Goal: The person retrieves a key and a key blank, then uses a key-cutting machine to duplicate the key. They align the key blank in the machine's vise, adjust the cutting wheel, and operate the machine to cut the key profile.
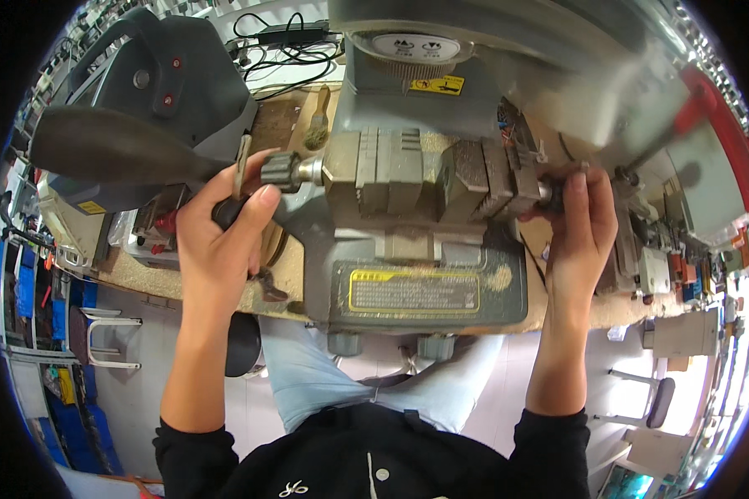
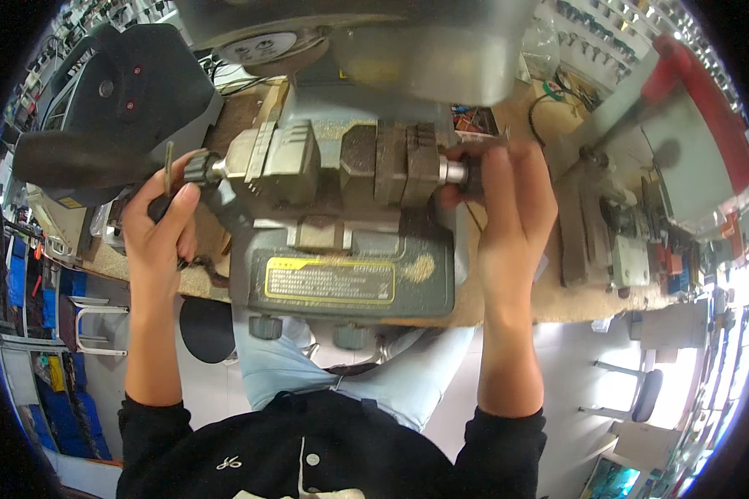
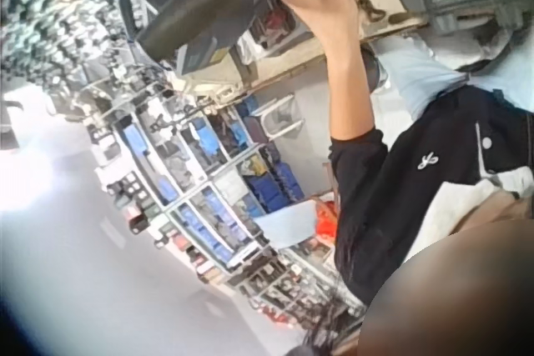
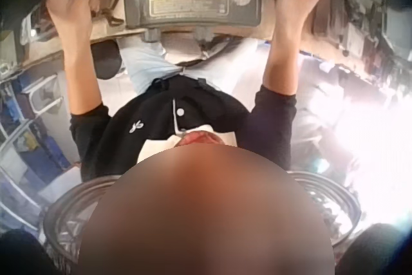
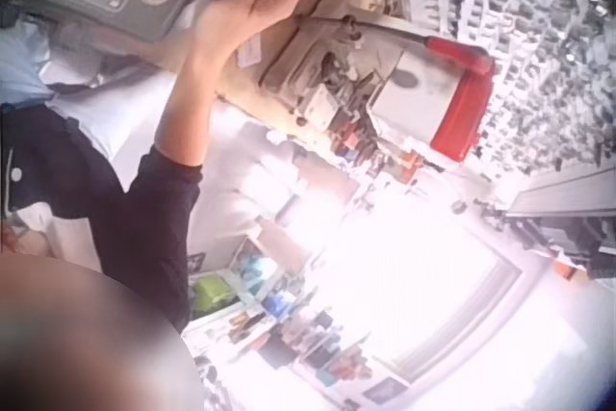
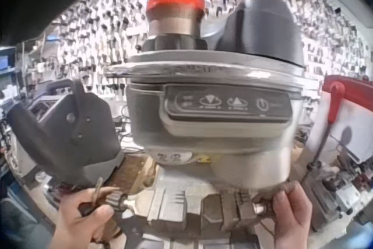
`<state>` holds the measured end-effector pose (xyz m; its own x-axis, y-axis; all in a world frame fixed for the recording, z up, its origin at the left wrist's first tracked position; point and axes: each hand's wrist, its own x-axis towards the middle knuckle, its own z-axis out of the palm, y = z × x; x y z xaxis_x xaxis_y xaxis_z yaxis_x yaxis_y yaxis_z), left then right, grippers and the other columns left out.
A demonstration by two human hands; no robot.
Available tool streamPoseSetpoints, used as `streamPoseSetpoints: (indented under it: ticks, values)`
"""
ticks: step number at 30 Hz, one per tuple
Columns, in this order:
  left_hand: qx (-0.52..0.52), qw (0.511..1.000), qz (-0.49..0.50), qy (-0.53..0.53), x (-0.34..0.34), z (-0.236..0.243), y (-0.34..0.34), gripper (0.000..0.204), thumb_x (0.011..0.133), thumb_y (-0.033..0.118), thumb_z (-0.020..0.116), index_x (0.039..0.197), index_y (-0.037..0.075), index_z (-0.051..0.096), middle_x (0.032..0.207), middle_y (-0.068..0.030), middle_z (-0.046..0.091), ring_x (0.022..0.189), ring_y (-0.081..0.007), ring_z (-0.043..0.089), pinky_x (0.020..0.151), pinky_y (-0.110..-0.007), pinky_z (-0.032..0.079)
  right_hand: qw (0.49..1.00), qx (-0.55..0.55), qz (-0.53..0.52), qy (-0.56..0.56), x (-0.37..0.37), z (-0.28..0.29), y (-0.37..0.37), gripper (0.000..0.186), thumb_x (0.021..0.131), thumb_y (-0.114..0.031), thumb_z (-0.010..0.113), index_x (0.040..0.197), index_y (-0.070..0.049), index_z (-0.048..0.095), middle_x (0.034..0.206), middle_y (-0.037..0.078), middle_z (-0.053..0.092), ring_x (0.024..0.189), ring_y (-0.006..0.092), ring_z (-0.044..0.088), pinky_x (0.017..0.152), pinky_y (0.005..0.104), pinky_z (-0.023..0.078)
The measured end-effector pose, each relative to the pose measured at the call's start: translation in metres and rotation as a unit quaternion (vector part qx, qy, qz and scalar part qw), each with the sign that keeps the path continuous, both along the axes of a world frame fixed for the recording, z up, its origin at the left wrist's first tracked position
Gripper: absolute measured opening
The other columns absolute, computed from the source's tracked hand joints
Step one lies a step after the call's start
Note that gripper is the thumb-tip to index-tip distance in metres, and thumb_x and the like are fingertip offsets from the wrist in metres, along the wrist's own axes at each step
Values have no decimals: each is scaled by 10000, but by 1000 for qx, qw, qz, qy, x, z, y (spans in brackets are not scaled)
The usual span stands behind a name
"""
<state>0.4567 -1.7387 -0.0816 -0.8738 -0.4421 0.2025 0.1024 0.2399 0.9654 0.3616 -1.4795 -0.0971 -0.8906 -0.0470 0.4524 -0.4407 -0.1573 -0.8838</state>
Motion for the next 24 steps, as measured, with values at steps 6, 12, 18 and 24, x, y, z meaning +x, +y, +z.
streamPoseSetpoints:
  ticks: [6, 12, 18, 24]
  values:
    - [-43, 999, 4, -18, 2, 2, -4, 334, 823, 135, 593, 1115, -24, 572, 658, 29, 543, 424, 8, 352, 389, -165, 254, 999, -9, 29, 41, -1, -5, 5, 202, 947, -155, 411, 923, 31, 486, 923, 159, 596, 716, 151, 572, 617, 234, 477]
    - [-29, 999, 5, -22, 2, 3, -5, 354, 813, 142, 604, 1119, -33, 565, 710, -1, 579, 424, 4, 377, 383, -156, 271, 998, 5, 57, 33, 1, -6, 12, 183, 941, -165, 430, 983, 3, 492, 973, 125, 571, 897, 161, 537, 827, 275, 402]
    - [-44, 999, 1, -24, 2, 3, -7, 357, 813, 175, 622, 1105, -24, 577, 711, 0, 575, 416, -4, 373, 379, -162, 268, 996, 59, 35, 56, -5, -5, 16, 185, 932, -166, 445, 982, 3, 503, 960, 118, 596, 904, 169, 547, 855, 291, 390]
    - [-62, 998, -3, 18, 6, -3, -6, 333, 852, 170, 584, 1132, -11, 573, 755, -30, 611, 399, 1, 321, 386, -158, 247, 985, 84, -135, 72, -1, -4, 29, 210, 902, -147, 510, 985, 34, 574, 973, 156, 631, 828, 148, 594, 740, 231, 459]
